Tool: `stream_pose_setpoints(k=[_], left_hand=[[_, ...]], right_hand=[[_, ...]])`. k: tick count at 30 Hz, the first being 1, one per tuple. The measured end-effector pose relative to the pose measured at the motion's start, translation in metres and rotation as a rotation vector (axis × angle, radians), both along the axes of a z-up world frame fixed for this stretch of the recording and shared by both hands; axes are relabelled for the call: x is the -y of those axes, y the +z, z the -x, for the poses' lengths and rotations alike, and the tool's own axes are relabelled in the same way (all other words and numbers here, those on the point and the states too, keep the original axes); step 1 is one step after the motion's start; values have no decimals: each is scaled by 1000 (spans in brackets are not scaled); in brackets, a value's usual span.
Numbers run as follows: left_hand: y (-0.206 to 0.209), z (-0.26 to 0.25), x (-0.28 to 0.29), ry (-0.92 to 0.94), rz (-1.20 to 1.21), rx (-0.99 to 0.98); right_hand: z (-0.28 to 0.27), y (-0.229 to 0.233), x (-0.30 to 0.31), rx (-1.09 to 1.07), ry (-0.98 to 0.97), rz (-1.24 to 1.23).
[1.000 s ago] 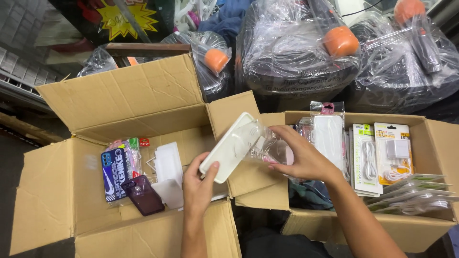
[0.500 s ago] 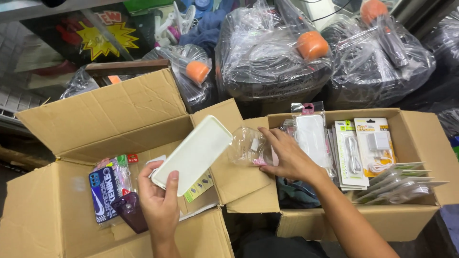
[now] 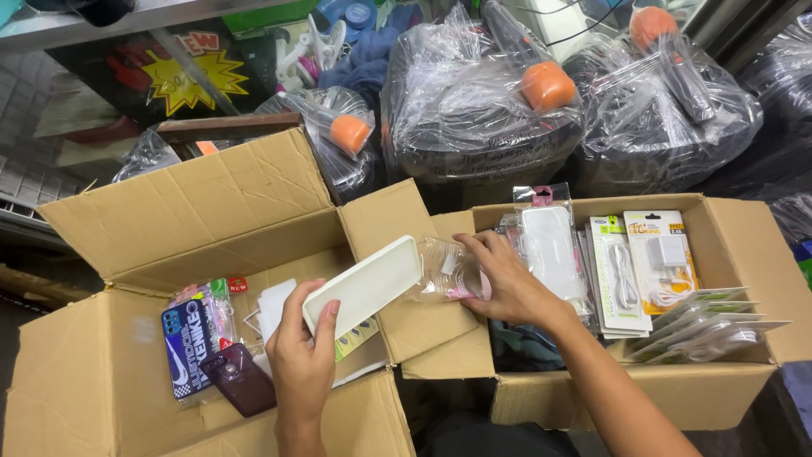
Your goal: Sorting and inspecting phone cases and mobile accessories in cardboard boxes in a stockroom.
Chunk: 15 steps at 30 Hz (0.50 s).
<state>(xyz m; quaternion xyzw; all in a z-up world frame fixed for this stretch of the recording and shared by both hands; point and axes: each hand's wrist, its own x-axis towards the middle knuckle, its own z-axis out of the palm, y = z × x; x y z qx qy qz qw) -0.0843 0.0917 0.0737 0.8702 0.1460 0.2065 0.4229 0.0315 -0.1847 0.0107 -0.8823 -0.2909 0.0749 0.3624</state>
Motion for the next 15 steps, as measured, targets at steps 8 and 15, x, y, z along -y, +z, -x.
stream_pose_setpoints(k=[8, 15], left_hand=[[0, -7, -9, -102, 135, -39], [14, -11, 2, -123, 137, -12]], right_hand=[[6, -4, -4, 79, 0, -35], [12, -1, -22, 171, -1, -95]])
